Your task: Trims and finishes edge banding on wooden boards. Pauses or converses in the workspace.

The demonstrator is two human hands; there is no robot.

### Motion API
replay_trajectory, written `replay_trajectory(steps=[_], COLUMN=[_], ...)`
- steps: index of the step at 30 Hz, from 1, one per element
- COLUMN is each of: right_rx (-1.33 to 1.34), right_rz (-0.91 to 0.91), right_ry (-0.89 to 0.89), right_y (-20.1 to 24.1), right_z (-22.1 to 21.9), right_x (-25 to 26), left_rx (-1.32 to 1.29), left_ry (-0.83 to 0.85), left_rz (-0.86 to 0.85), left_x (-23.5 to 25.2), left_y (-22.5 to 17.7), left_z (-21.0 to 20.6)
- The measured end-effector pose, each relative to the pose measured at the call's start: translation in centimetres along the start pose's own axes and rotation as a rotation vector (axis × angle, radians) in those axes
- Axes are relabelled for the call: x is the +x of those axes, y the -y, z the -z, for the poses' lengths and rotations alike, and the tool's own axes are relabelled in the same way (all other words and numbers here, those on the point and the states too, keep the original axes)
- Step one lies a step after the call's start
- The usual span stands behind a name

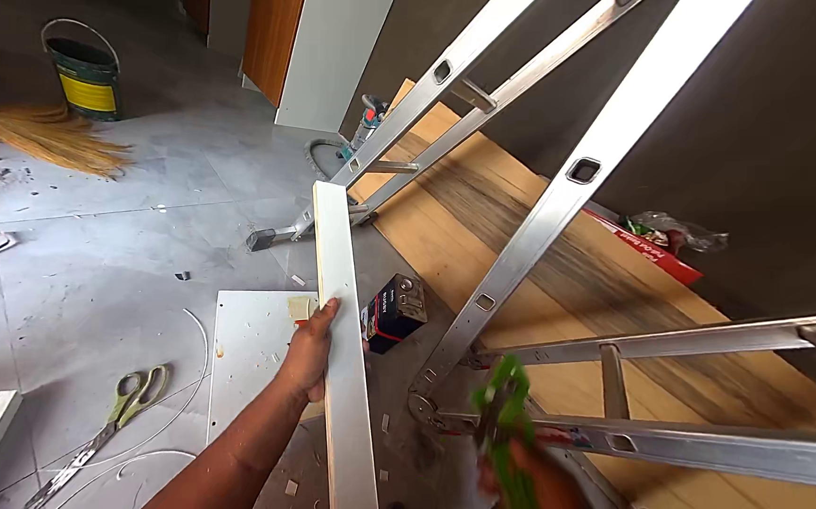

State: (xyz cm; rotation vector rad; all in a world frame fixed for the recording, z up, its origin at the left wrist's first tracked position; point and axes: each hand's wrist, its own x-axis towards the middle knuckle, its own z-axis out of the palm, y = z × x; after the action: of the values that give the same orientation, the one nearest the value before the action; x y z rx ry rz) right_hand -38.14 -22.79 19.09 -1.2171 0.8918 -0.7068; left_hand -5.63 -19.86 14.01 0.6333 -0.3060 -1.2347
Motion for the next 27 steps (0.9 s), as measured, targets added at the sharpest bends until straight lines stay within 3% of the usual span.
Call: replay_trajectory(steps=[4, 9, 14, 27], right_rx=[0.121, 0.226, 0.375, 0.309], right_rz=[0.401, 0.557, 0.523, 0.476], right_ry=[-0.042, -0.049, 0.002, 0.028], right_y=[8.7, 14.2, 15.4, 14.7], right_z=[-2.7, -9.5, -12.0, -11.8], right_x=[10.6, 17.7, 19.0, 17.2], left_rx=[0.03, 0.023, -0.024, -0.008], left_ry=[0.056, 0.217, 0.308, 0.399], left_rz=[0.06, 0.092, 0.081, 0.043], left_x=[-3.3, -6.2, -7.0, -7.5], left_y=[2.6, 5.7, 6.0, 6.0], left_z=[-4.0, -6.7, -7.4, -7.5])
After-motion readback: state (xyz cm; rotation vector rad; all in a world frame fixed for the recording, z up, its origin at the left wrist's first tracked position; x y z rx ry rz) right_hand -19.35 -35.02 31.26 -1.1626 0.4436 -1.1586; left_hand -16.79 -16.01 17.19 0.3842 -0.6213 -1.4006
